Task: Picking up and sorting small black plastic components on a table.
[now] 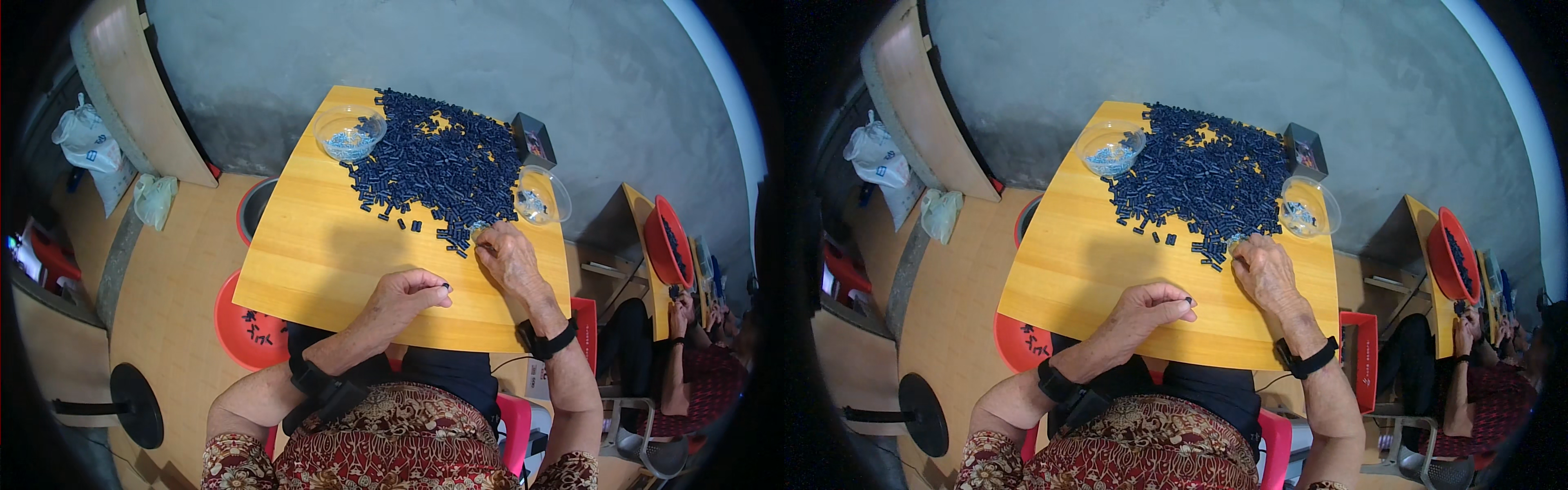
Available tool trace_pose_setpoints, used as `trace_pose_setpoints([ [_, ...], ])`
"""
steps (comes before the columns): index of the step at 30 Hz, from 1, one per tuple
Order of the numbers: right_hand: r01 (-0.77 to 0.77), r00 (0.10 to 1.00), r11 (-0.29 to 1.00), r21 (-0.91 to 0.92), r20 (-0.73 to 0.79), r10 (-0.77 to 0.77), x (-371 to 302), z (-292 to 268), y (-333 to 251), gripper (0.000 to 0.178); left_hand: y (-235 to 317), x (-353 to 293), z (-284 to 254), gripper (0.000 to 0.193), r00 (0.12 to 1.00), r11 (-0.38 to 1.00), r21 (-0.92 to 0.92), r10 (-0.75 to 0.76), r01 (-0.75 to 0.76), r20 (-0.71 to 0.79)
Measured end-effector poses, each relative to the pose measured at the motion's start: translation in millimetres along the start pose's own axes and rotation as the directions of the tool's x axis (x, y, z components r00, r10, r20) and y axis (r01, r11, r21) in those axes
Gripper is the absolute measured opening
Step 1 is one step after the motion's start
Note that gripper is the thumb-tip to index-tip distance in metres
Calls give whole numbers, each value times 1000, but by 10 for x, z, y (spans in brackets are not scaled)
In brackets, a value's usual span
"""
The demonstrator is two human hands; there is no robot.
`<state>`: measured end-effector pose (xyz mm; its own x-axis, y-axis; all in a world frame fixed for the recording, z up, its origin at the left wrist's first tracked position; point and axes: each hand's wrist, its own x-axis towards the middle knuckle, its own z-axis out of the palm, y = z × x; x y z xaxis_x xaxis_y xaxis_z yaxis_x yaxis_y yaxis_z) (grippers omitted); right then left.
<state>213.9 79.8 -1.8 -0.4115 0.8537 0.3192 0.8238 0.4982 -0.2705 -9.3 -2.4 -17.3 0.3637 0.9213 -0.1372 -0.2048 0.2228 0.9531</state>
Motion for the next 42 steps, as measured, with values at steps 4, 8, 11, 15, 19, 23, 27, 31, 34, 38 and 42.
trace_pose_setpoints([
  [4, 153, 988, 978, -141, -5, -155, 61, 37, 14, 7, 11, 1, 3, 22, 1000, 1000, -4, -3, 3, 4],
  [8, 231, 972, 959, -163, 1, -234, 92, 53, -7, 6, 6, -3, -10, 22, 1000, 1000, -5, -9, 9, 1],
  [11, 218, 975, 971, -103, -21, -221, 98, 55, -13, 5, 14, -14, -15, 23, 1000, 1000, -18, -1, 1, -2],
  [15, -6, 998, 983, 183, -54, 16, 87, -28, 63, 7, 20, 1, -17, 24, 1000, 1000, -8, -11, 11, -4],
  [19, -147, 989, 958, 245, 9, 149, 81, -64, 97, 10, 4, 6, -26, 24, 1000, 1000, -21, -20, 20, -5],
  [23, -148, 989, 965, 214, 33, 144, 65, -58, 86, 11, 4, 14, -19, 24, 1000, 999, -40, -27, 27, 6],
  [27, -94, 995, 979, 180, 62, 84, 73, -39, 15, 12, 6, 8, -24, 24, 999, 998, -45, -34, 34, 4],
  [31, -18, 995, 999, 49, 99, 13, 103, -14, -12, 10, -6, 15, -29, 24, 999, 998, -53, -35, 35, 13],
  [34, 68, 997, 998, -2, 28, -68, 119, 73, 20, 8, -2, 7, -35, 24, 999, 997, -69, -26, 27, 19],
  [38, 67, 997, 998, -1, 24, -67, 122, 65, -30, 8, 12, -3, -37, 25, 999, 997, -69, -29, 30, 15],
  [42, 97, 995, 995, 12, 1, -97, 125, 55, -23, 12, 16, 1, -28, 26, 1000, 998, -50, -27, 27, 8],
])
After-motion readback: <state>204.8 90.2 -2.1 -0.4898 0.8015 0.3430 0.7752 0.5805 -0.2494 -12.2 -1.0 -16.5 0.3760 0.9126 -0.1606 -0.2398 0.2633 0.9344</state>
